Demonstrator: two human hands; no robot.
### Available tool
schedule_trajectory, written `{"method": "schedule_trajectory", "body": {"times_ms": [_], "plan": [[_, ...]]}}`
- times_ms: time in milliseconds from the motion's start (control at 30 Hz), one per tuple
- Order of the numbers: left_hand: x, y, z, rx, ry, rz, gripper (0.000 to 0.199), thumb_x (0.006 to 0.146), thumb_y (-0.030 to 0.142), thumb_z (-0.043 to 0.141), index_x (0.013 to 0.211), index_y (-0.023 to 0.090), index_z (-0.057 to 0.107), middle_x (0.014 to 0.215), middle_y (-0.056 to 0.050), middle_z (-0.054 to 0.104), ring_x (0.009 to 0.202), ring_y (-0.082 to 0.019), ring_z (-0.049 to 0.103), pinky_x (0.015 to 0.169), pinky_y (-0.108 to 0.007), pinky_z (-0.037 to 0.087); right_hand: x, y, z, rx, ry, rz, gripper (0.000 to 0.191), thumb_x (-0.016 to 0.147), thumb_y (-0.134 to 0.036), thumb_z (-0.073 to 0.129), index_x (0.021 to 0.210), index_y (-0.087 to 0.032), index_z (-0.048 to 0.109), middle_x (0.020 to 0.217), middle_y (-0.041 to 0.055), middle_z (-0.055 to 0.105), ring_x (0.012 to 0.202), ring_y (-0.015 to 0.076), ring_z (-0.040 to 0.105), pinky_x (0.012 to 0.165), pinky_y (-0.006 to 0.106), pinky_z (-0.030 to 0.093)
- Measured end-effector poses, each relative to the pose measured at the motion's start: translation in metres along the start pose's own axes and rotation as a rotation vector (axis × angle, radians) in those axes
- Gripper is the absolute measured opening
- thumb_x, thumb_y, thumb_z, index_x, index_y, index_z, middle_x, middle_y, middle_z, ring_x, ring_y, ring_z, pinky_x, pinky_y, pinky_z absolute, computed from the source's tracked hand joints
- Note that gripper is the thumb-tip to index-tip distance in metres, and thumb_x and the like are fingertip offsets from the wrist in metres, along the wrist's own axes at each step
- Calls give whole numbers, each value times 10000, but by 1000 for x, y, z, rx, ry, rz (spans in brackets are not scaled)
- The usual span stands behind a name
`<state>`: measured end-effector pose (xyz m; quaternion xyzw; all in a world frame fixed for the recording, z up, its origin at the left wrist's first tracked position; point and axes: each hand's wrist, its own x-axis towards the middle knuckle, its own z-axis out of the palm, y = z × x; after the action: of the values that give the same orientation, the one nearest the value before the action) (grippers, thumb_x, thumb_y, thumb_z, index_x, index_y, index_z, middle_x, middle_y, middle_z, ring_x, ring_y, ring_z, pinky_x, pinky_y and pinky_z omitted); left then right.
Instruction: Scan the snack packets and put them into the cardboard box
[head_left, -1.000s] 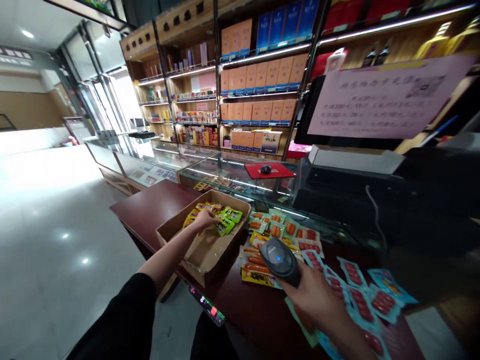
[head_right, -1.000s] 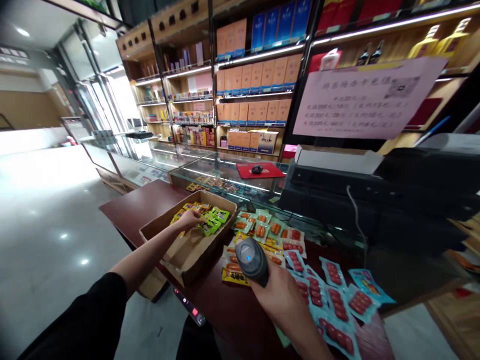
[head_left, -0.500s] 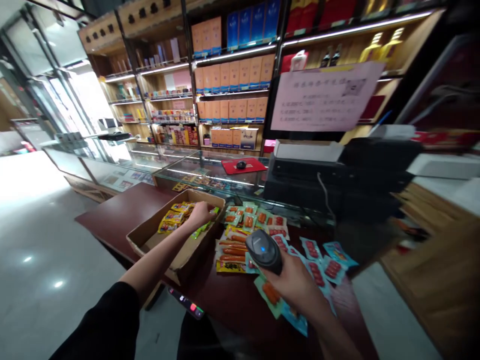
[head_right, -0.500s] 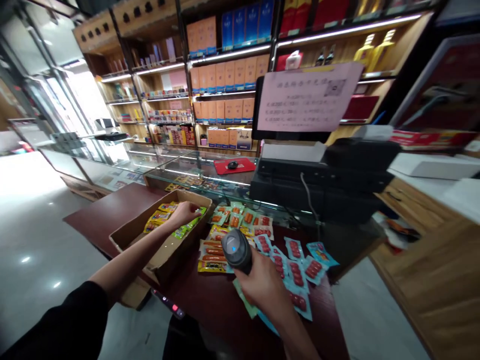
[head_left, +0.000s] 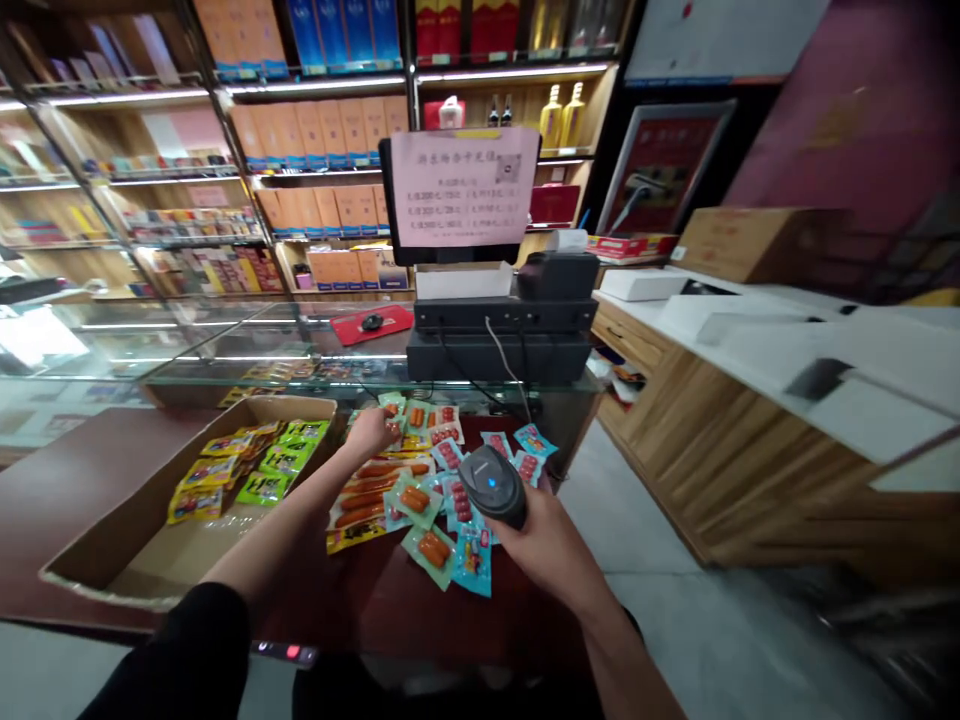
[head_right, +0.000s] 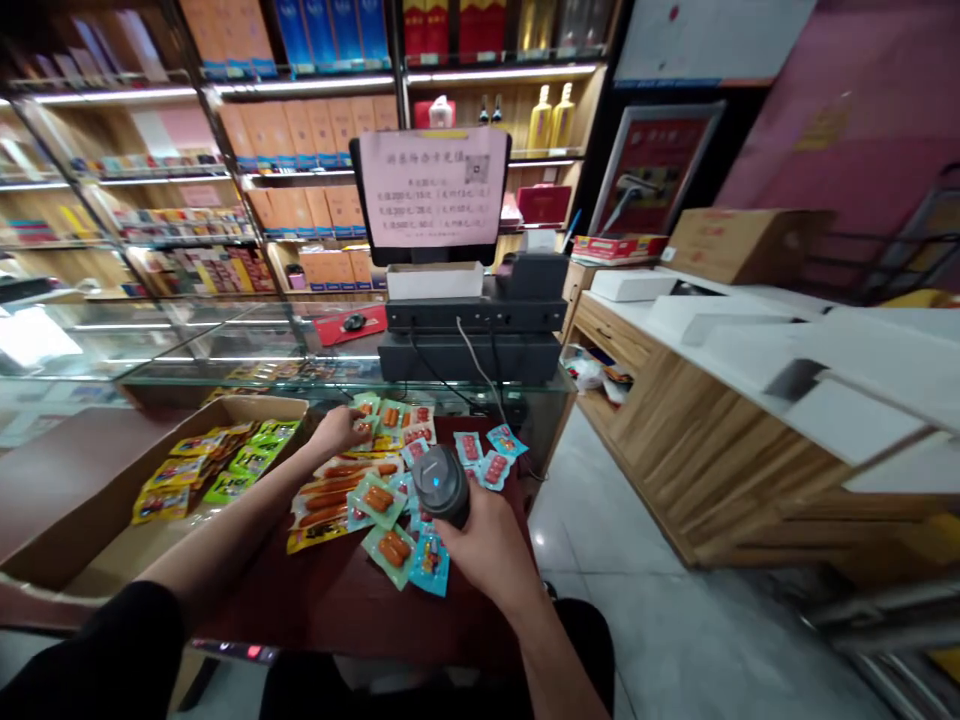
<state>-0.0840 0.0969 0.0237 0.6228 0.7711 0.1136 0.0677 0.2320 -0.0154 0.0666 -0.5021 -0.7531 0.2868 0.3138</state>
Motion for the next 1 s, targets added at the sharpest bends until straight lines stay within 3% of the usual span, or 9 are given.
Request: {"method": "schedule_trajectory", "body": {"times_ms": [167, 367, 500, 600, 667, 733, 833, 1000], "plan": [[0, 15, 25, 212, -27, 17, 460, 777, 446, 650, 1106, 128, 694, 1150, -206, 631, 1080, -322, 611, 877, -354, 478, -7, 15, -14, 42, 26, 47, 261, 764, -269, 668, 1018, -205, 681, 991, 79, 767, 964, 273, 709, 791, 319, 517], [-7, 24, 35, 219, 18, 60, 332, 790, 201, 556, 1093, 122, 664, 1138, -202, 642, 1113, -309, 586, 936, -360, 431, -13, 30, -21, 53, 53, 66, 296, 764, -277, 692, 1053, -214, 685, 1021, 71, 768, 1006, 270, 704, 793, 307, 523], [-7, 19, 31, -107, 159, -85, 423, 789, 199, 555, 1202, 116, 589, 1134, -172, 682, 1070, -271, 632, 901, -317, 450, -16, 29, -23, 46, 49, 65, 266, 777, -281, 674, 1033, -208, 687, 1002, 78, 770, 995, 279, 708, 764, 304, 527], [-11, 14, 27, -410, 273, -211, 354, 791, 290, 604, 1108, 137, 634, 1026, -123, 725, 996, -252, 668, 846, -297, 480, -17, 26, -21, 55, 45, 58, 236, 791, -280, 655, 1014, -209, 687, 995, 80, 771, 986, 277, 711, 770, 305, 527], [-18, 17, 28, -666, 191, -242, 305, 765, 354, 655, 986, 144, 679, 864, -80, 734, 882, -233, 690, 775, -287, 507, -17, 25, -18, 69, 45, 42, 229, 797, -280, 652, 1012, -210, 690, 1001, 81, 771, 993, 271, 711, 786, 301, 525], [-27, 25, 33, -995, 30, -223, 319, 727, 413, 712, 883, 135, 697, 762, -54, 713, 785, -203, 689, 727, -285, 531, -17, 24, -13, 80, 45, 31, 231, 792, -274, 655, 1011, -209, 691, 1006, 83, 769, 995, 270, 710, 792, 299, 523], [-42, 44, 42, -1382, -107, -188, 390, 627, 442, 818, 804, 121, 685, 793, -49, 702, 778, -162, 678, 772, -296, 562, -17, 23, -7, 91, 36, 32, 256, 776, -252, 663, 1027, -207, 690, 1011, 85, 765, 999, 276, 707, 801, 309, 526], [-58, 73, 44, -1502, -163, -222, 335, 595, 331, 872, 750, 128, 656, 754, -25, 697, 712, -131, 680, 741, -270, 572, -17, 25, -2, 128, 60, 35, 310, 782, -276, 669, 1081, -195, 689, 1044, 99, 758, 1031, 275, 700, 845, 324, 528]]}}
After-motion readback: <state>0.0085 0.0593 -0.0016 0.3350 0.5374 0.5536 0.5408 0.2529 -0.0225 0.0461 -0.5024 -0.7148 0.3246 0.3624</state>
